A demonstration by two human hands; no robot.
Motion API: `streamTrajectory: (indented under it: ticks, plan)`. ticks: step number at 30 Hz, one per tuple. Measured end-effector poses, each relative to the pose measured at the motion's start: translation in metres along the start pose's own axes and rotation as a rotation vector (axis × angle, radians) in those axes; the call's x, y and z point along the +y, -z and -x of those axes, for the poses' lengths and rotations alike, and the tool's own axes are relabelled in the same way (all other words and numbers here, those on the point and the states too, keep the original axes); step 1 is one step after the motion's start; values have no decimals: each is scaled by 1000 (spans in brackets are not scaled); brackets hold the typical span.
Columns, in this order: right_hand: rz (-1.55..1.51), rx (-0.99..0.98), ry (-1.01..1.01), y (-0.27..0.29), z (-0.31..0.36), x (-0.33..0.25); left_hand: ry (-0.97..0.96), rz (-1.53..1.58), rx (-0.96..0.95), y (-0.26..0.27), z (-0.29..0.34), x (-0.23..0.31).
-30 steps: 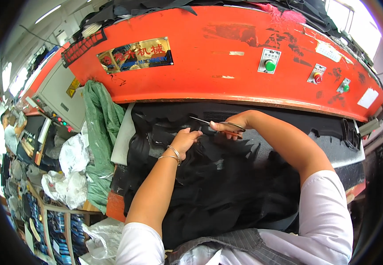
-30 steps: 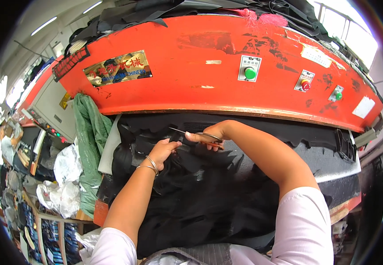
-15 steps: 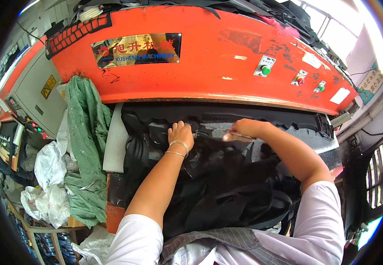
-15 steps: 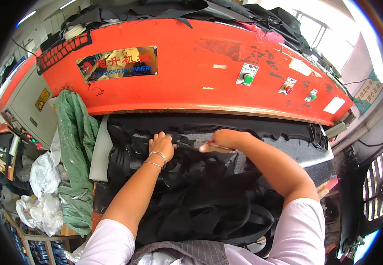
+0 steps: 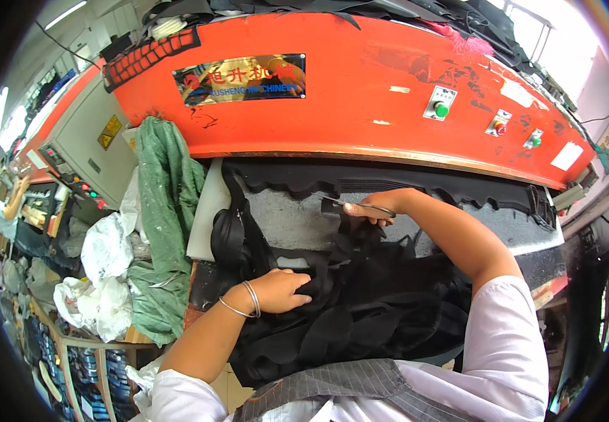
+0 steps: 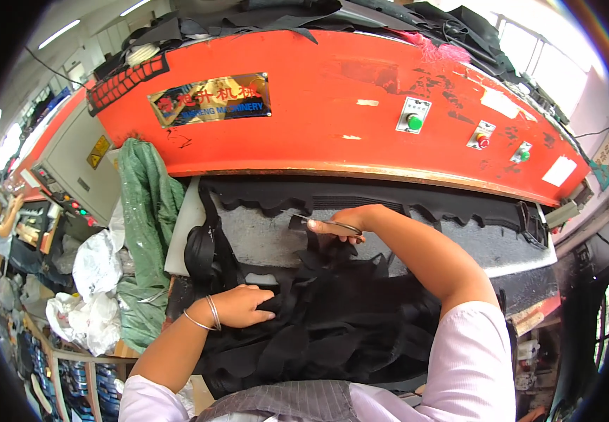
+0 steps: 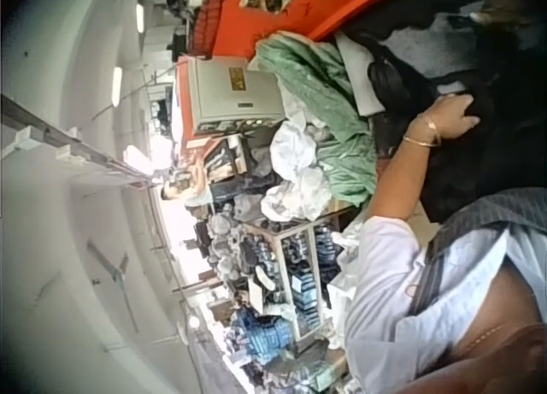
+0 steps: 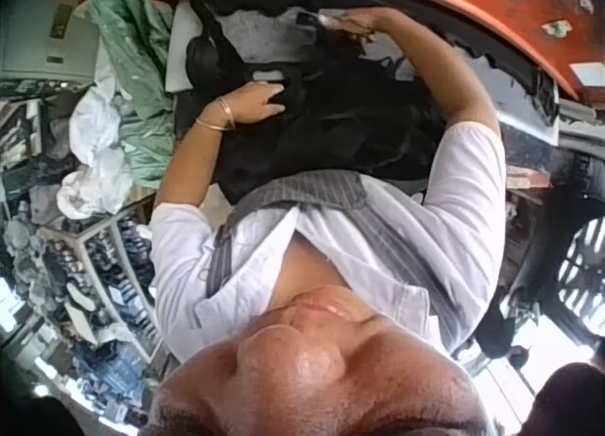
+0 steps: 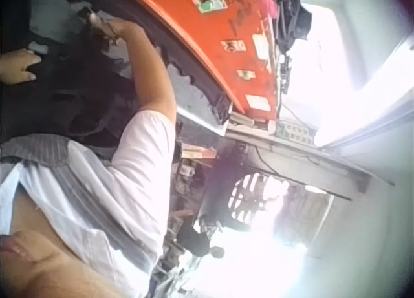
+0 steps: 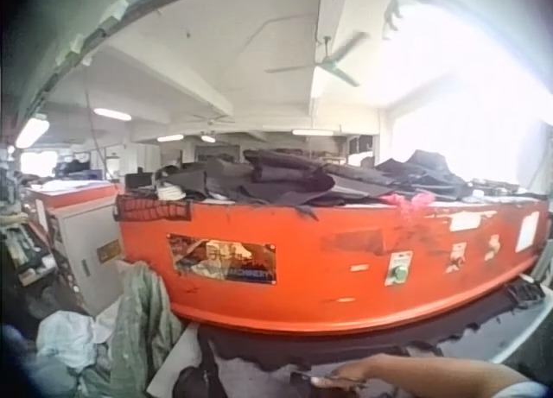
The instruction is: Cutting shoe parts from black fabric using an industrial machine and metal dies, and sorting them into bags.
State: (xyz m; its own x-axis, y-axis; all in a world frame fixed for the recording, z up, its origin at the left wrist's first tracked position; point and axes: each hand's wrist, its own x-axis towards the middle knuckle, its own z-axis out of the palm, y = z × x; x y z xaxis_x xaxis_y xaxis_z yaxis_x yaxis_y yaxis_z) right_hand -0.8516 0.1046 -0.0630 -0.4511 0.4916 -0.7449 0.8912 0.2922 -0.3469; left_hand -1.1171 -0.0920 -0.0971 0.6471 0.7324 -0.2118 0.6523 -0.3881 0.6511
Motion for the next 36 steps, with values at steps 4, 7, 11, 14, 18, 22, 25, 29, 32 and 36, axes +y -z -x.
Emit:
streamTrajectory:
  ticks: [4,7,11,14,18,22,25,29,32,36]
  plan:
    - [193,124,202,-22,22,-26,-20,759,269,55,0,3]
    - [519,-115,381,-80,57,-67,411,548,1004,81,-12,-77]
    - [749,-141,242,-69,99,-110,1104,-16,928,106,-39,-140]
    - [672,150,-19,-12,112,-109,1126,-87,783,106,-55,-149]
    - [750,553,-238,30,97,-106,825,86,1083,107,-37,-189]
    - [372,499,150,44,43,-115,418,1381,834,119,1,-205]
    - [-189,-89,95,35,-41,-140,425,1476,864,123,28,-208]
    - [-354,-193,151,36,-110,-201,503,1390,846,140,41,-188]
    - [-313,-79,155,39,-140,-253,412,1327,734,140,50,-199]
    - [-335,-4,170,33,-167,-273,351,1244,717,146,61,-222]
